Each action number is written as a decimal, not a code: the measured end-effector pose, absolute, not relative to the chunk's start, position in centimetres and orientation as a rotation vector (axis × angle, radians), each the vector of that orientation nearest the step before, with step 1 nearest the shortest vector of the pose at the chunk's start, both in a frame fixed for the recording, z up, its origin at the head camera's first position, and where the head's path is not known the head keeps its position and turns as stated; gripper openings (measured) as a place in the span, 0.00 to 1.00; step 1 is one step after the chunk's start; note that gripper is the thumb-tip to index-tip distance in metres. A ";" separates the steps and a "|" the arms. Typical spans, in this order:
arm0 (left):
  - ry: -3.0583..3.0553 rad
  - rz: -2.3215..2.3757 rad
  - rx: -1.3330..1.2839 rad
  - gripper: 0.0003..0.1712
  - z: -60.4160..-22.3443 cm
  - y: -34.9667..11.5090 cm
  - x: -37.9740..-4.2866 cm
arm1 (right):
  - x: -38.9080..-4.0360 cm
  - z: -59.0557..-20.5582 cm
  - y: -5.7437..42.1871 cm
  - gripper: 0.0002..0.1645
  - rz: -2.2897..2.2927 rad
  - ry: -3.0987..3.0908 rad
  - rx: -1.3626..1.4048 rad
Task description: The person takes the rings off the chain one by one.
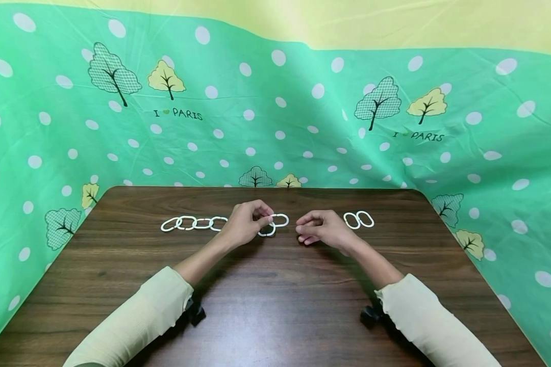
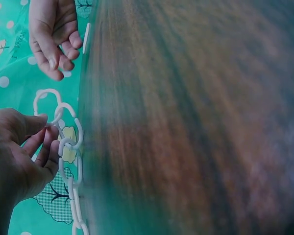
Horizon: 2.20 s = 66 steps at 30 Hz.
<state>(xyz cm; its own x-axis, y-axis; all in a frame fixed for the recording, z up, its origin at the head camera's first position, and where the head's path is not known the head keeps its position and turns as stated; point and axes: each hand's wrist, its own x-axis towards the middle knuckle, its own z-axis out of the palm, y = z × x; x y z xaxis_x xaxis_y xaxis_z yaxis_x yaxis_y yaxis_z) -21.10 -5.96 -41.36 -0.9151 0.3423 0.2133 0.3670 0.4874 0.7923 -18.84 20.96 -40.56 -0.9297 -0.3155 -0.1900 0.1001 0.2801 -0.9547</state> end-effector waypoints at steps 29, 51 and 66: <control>-2.714 -1.455 -0.643 0.06 -41.2 -5.9 -20.7 | -18.9 -40.8 18.3 0.18 -1.815 2.258 -0.275; -2.734 -1.420 -0.661 0.09 -41.0 -6.8 -21.3 | -18.9 -40.7 18.5 0.18 -1.802 2.268 -0.254; -2.832 -1.335 -0.812 0.11 -41.2 -7.2 -22.0 | -19.0 -40.5 18.8 0.18 -1.787 2.279 -0.256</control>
<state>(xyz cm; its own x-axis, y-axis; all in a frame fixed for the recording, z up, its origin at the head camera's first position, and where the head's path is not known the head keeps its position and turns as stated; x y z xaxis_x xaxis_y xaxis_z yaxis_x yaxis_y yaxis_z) -22.02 -7.15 -41.22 -0.8700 0.4767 0.1259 0.4004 0.5342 0.7445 -18.99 18.84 -40.49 -0.9573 -0.2791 -0.0753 0.0065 0.2396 -0.9709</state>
